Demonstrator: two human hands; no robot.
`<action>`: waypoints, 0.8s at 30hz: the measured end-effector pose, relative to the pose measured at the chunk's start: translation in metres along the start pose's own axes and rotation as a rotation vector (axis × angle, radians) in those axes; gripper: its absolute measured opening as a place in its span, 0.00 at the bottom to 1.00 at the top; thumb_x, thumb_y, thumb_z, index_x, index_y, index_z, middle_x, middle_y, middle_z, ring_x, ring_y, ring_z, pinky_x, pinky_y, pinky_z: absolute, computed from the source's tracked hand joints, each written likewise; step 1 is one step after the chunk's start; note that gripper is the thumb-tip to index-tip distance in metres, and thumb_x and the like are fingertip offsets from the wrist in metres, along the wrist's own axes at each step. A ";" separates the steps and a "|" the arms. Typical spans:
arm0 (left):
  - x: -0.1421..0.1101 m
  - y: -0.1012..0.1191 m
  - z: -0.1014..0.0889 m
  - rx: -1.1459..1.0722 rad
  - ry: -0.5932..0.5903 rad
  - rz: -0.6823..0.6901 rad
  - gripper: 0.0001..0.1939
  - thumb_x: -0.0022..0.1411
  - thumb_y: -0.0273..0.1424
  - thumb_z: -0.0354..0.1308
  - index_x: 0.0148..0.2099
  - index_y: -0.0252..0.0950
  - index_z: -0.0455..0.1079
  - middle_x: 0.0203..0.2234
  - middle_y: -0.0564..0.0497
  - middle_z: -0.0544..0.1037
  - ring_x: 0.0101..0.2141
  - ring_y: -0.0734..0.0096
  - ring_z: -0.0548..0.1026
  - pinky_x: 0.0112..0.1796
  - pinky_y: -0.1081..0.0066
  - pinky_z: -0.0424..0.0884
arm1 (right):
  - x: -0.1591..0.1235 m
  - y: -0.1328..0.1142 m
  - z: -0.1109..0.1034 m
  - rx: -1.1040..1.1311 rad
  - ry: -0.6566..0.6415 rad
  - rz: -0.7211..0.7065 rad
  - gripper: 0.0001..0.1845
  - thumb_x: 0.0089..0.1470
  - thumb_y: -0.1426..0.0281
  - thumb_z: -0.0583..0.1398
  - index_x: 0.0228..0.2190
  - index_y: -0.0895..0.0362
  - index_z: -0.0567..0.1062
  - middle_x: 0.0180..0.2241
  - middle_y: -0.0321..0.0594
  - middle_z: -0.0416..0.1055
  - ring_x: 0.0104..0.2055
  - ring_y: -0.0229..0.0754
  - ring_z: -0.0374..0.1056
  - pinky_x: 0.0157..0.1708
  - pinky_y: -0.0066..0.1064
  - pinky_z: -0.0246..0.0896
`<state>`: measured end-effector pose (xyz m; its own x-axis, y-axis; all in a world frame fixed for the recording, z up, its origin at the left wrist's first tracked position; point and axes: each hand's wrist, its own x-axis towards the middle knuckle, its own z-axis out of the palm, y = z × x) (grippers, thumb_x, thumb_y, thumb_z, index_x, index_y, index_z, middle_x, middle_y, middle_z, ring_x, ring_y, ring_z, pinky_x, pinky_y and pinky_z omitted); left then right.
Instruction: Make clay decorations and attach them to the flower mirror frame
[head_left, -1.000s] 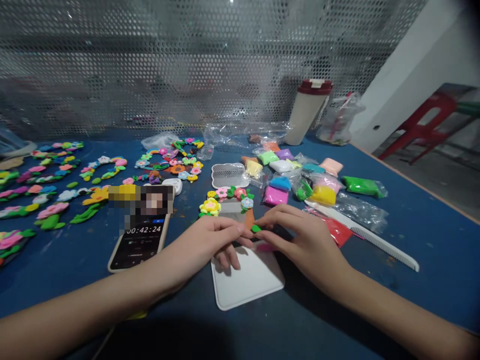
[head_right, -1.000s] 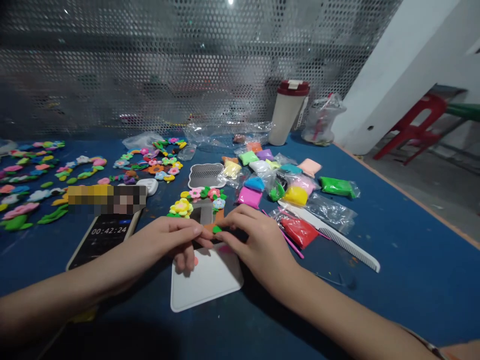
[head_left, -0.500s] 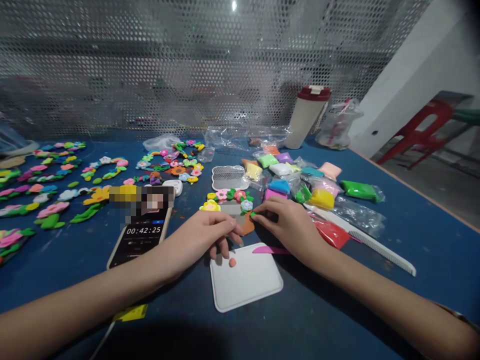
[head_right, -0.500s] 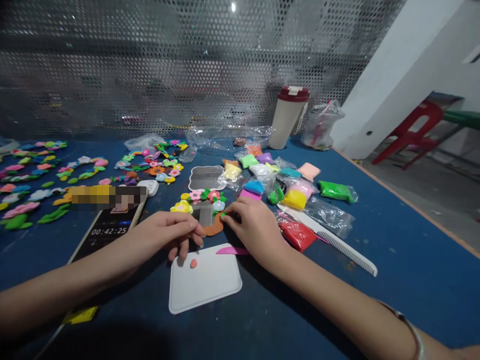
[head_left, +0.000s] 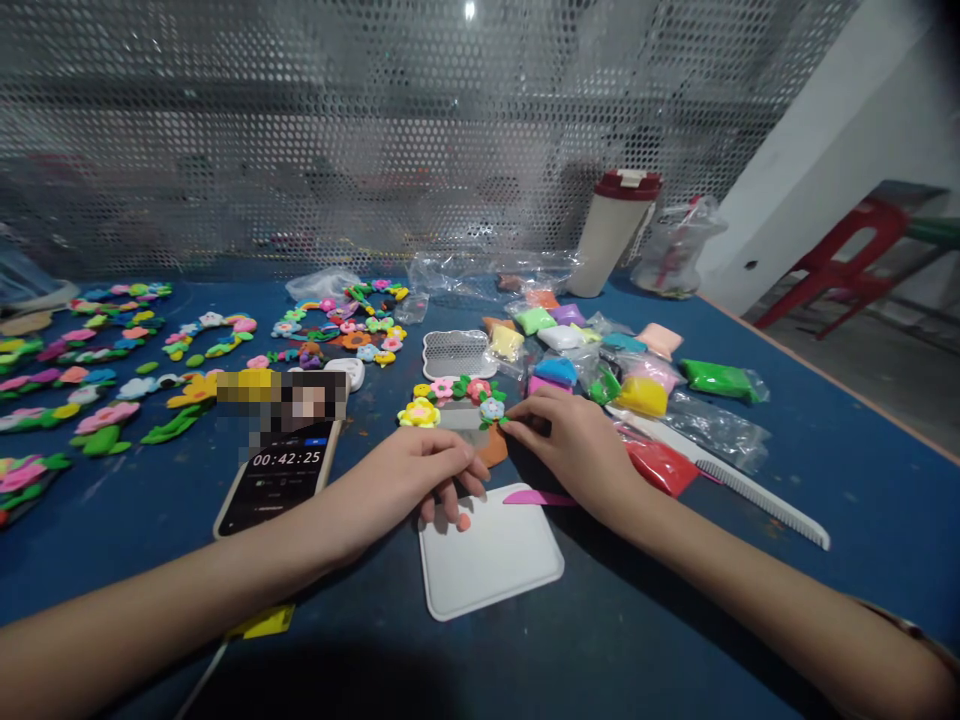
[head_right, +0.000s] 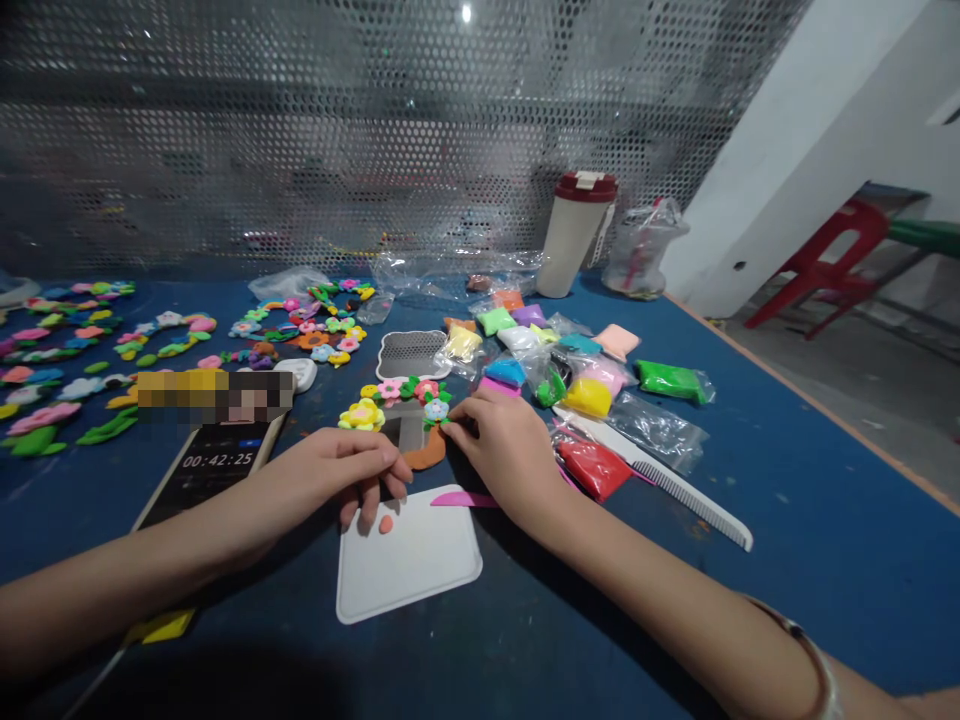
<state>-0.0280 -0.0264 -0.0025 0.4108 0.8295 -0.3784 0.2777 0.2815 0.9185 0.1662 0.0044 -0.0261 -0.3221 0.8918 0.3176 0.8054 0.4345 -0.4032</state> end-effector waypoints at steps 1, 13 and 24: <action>0.000 -0.001 0.000 0.001 -0.002 0.001 0.14 0.61 0.36 0.51 0.32 0.31 0.71 0.25 0.48 0.77 0.19 0.79 0.71 0.18 0.80 0.60 | 0.000 0.000 0.000 0.000 -0.001 -0.003 0.06 0.53 0.70 0.61 0.30 0.57 0.79 0.30 0.40 0.76 0.31 0.41 0.69 0.29 0.31 0.59; 0.002 -0.008 0.000 -0.030 -0.041 0.005 0.14 0.60 0.37 0.52 0.32 0.31 0.70 0.25 0.49 0.76 0.19 0.78 0.72 0.18 0.80 0.58 | 0.001 -0.001 -0.001 -0.016 -0.002 -0.024 0.04 0.52 0.71 0.62 0.29 0.57 0.79 0.29 0.39 0.76 0.29 0.40 0.68 0.27 0.29 0.57; 0.003 -0.007 0.001 0.001 -0.052 0.003 0.15 0.60 0.38 0.51 0.33 0.31 0.70 0.25 0.49 0.76 0.19 0.79 0.70 0.19 0.78 0.58 | 0.003 0.005 0.006 -0.042 0.016 -0.049 0.03 0.52 0.70 0.62 0.29 0.57 0.76 0.29 0.40 0.74 0.30 0.40 0.67 0.28 0.29 0.57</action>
<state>-0.0282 -0.0265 -0.0105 0.4564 0.8039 -0.3813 0.2773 0.2787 0.9195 0.1662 0.0097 -0.0319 -0.3541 0.8671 0.3502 0.8090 0.4719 -0.3503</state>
